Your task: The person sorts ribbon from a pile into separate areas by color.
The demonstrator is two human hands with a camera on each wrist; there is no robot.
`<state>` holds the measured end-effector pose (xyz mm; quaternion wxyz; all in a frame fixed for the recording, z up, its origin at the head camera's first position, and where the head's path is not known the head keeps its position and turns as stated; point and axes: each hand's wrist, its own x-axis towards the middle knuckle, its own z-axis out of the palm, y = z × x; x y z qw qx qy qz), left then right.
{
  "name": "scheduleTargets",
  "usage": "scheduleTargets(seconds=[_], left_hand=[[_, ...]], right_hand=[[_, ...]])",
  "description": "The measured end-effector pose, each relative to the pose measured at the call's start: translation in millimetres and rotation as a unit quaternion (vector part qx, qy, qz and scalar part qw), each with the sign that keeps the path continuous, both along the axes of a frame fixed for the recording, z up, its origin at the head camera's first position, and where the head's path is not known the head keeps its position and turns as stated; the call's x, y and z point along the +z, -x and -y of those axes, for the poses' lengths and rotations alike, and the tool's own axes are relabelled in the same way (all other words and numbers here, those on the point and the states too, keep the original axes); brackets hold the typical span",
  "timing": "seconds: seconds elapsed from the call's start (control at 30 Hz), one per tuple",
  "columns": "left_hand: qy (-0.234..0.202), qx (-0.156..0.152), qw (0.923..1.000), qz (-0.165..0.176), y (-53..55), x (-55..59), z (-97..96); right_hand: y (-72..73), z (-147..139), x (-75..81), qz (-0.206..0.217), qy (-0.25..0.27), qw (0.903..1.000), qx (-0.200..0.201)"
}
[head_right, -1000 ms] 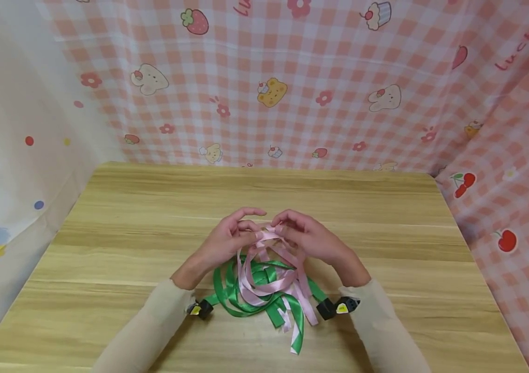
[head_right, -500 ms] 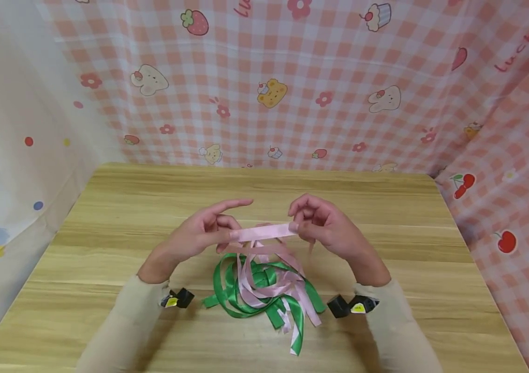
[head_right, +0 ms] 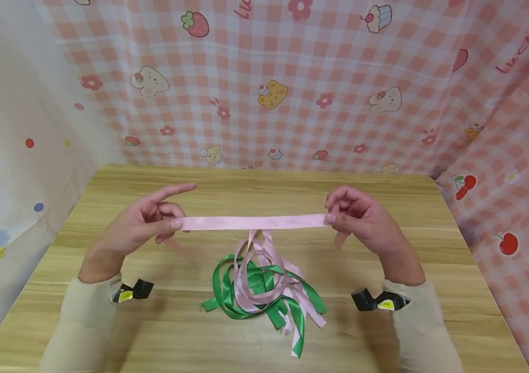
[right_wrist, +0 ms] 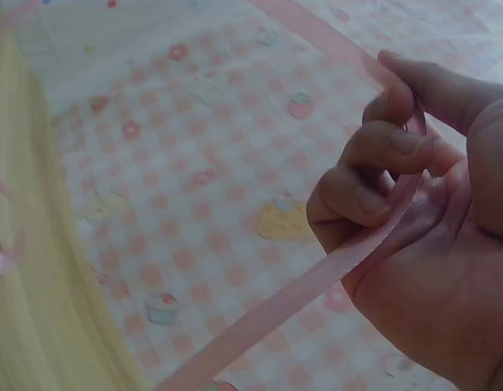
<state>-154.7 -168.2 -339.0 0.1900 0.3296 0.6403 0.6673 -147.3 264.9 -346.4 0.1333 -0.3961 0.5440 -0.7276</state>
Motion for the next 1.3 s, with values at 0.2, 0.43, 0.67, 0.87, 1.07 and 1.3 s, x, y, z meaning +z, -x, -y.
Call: scheduleTargets(seconds=[0.2,0.43,0.67,0.87,1.07,1.3], left_hand=[[0.09,0.038,0.9947,-0.033,4.6,-0.9,37.4],[0.131,0.039,0.9901,-0.031,9.1,-12.5,75.2],[0.167,0.105,0.9803,0.004,11.6,-27.9,98.5],[0.174,0.149,0.9722,0.048,16.3,-48.7,121.9],[0.222,0.228,0.9422,0.105,30.6,-77.7,133.9],[0.136,0.301,0.9243,0.19,60.9,-99.6,129.2]], right_hand=[[-5.7,-35,5.2,-0.018,-0.095,0.9953,-0.004],[-6.9,-68,-3.8,0.02,-0.134,0.9868,0.089],[-3.9,-93,-17.8,0.046,-0.198,0.9779,0.047],[1.8,-116,-39.0,0.053,-0.193,0.9796,-0.02],[9.8,-124,-68.7,0.084,-0.279,0.9312,-0.218],[36.2,-114,-93.7,0.204,-0.185,0.8787,-0.39]])
